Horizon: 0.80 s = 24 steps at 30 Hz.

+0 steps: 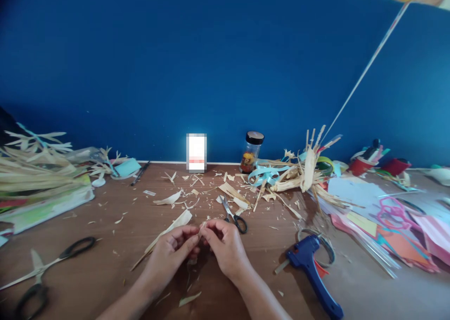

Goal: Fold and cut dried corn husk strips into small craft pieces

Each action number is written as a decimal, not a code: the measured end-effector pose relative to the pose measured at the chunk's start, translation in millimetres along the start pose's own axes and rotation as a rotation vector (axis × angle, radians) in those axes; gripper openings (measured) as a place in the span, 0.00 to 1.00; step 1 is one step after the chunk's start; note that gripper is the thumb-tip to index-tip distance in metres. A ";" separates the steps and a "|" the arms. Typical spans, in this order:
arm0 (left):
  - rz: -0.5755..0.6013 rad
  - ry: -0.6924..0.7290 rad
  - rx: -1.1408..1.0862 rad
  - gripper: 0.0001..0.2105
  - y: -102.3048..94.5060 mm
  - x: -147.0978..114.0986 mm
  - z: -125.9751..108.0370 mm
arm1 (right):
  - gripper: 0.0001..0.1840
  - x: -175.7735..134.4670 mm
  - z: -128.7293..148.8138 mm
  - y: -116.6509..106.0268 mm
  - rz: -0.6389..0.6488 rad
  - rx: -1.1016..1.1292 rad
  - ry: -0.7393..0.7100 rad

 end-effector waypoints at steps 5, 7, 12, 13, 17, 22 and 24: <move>-0.020 -0.046 -0.027 0.12 -1.2 0.5 1.5 | 0.12 -1.2 2.3 1.0 0.007 -0.021 -0.019; -0.010 -0.032 0.000 0.11 -0.5 -0.4 -1.1 | 0.11 -1.6 3.8 1.5 0.016 -0.035 -0.036; 0.005 0.033 0.054 0.09 0.0 -1.0 -3.6 | 0.09 -1.3 4.5 2.7 0.016 -0.058 -0.065; 0.001 0.033 0.057 0.09 -0.3 -0.8 -2.7 | 0.10 -1.2 3.9 2.9 0.013 -0.066 -0.062; -0.012 0.018 0.054 0.09 -1.2 -0.9 0.0 | 0.12 -1.1 2.5 3.0 0.015 -0.123 -0.057; -0.036 -0.037 -0.004 0.09 -2.0 -1.5 0.2 | 0.12 -2.0 3.5 1.8 0.027 -0.141 -0.063; -0.052 -0.046 -0.037 0.09 -2.1 -1.4 0.6 | 0.12 -2.3 3.2 2.5 0.032 -0.128 -0.055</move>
Point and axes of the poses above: each hand's wrist, its own x-axis towards the middle knuckle, its own y-axis out of the palm, z = x × y, the point moved 4 cm from there along x, towards the middle knuckle, and after that the axes turned 1 degree about x, right-handed, at the moved point
